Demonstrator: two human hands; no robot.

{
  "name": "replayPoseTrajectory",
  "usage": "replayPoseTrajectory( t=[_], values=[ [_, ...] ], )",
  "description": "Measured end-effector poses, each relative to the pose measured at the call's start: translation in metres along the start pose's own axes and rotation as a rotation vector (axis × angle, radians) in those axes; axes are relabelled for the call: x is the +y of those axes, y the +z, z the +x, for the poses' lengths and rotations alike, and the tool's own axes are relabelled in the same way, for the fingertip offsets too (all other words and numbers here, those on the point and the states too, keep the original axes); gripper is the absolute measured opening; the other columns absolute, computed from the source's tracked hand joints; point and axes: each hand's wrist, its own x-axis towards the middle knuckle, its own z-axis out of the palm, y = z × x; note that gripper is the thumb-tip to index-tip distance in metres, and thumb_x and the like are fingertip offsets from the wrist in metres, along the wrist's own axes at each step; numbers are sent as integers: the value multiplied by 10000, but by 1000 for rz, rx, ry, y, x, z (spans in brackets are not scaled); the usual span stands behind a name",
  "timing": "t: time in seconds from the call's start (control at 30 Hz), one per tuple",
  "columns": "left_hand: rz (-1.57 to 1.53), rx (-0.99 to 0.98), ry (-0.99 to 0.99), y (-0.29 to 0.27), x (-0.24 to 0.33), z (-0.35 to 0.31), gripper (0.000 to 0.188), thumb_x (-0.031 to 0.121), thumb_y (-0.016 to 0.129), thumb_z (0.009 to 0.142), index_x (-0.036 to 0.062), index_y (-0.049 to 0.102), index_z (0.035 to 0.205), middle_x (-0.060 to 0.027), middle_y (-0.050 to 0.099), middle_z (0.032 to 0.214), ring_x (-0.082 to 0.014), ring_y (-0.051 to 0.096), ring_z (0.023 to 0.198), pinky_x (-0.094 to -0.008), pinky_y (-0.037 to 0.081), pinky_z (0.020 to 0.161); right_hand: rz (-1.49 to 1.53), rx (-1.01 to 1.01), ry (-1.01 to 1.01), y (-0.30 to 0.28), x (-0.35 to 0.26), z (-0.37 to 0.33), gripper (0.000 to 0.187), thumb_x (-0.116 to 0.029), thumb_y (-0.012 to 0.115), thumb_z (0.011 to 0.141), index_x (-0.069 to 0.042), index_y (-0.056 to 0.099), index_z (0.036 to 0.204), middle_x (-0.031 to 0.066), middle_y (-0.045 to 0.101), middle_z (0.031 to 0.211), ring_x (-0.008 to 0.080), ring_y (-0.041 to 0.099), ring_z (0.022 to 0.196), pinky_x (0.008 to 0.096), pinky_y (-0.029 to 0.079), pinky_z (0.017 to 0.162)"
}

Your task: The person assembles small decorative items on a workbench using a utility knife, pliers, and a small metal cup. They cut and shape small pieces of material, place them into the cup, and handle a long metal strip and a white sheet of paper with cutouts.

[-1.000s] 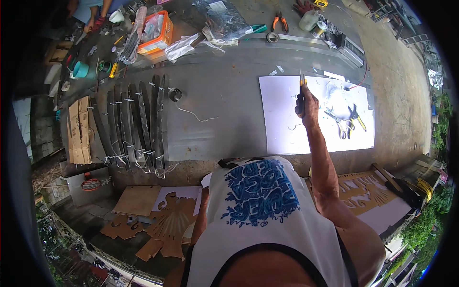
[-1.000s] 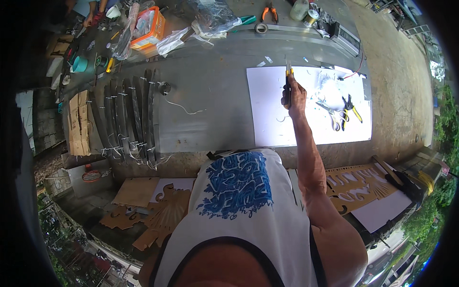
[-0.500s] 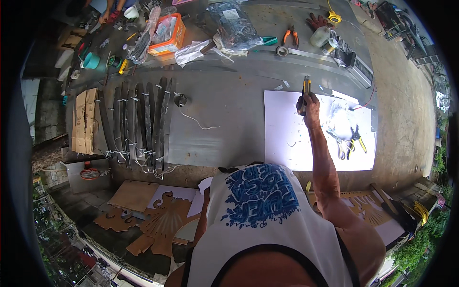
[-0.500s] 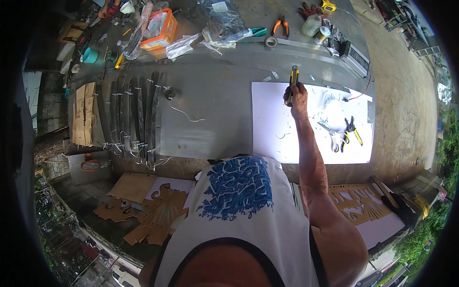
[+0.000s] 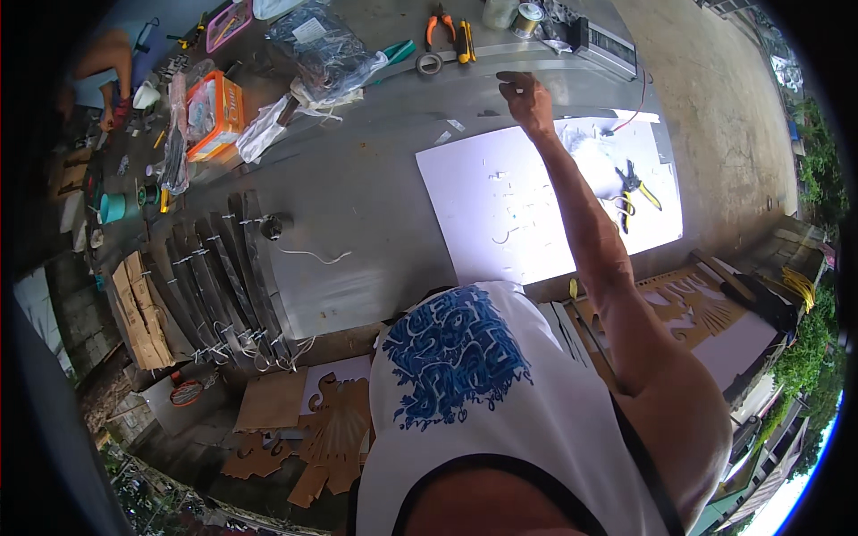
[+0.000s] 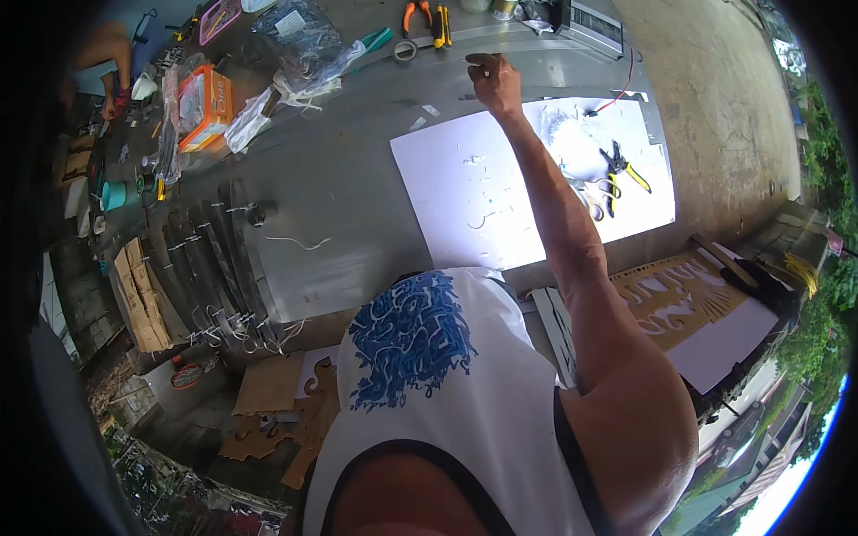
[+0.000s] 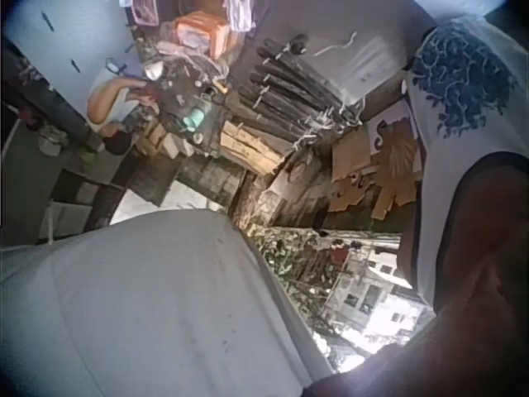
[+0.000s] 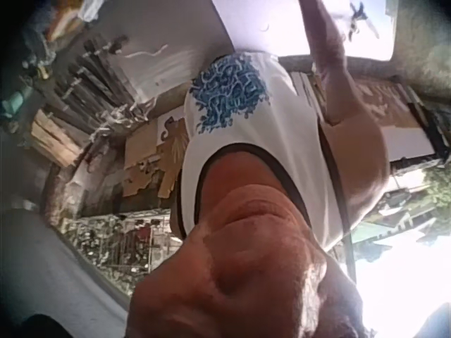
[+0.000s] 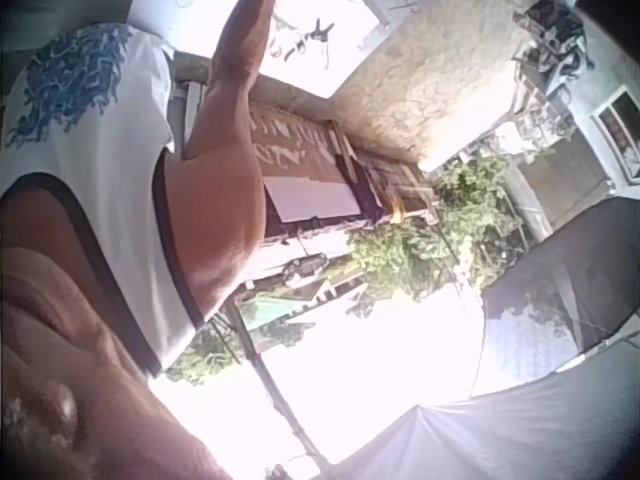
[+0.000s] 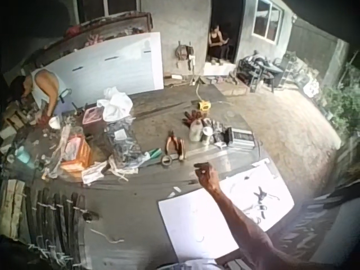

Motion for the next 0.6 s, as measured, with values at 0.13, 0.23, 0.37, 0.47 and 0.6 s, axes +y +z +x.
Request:
replayPoseTrajectory(
  t=[0.13,0.23,0.37,0.47,0.6],
  values=[
    [31,-23,-1,-5,3,6,242,262,602,922,40,698,901,-37,628,681,-115,547,487,-260,464,434,-209,40,100,-81,44,-110,239,11,629,816,-87,757,992,135,697,1014,338,674,956,394,529,844],
    [47,-34,-2,-8,5,10,245,262,601,923,38,698,900,-39,628,680,-116,547,485,-261,463,432,-597,-126,157,-152,90,-182,492,-24,773,743,-100,671,1218,91,641,1248,313,582,1172,435,458,990],
    [67,-47,5,-11,8,15,248,263,600,924,36,697,899,-40,628,678,-117,547,482,-262,462,429,-765,-254,-8,-182,97,-218,574,-122,814,735,-104,602,1268,74,591,1248,301,524,1221,513,374,1029],
    [73,-56,13,-12,11,17,251,264,600,925,34,697,897,-42,628,677,-117,547,480,-263,461,426,-778,-302,-175,-188,104,-218,350,-127,746,783,-105,620,1109,90,559,1035,301,550,1043,475,404,917],
    [83,-59,12,-17,11,16,254,265,599,926,32,697,896,-43,629,675,-118,547,477,-263,460,423,-628,-279,-91,-188,114,-213,196,-93,643,833,-98,591,1021,107,545,994,305,553,990,466,417,866]
  ],
)
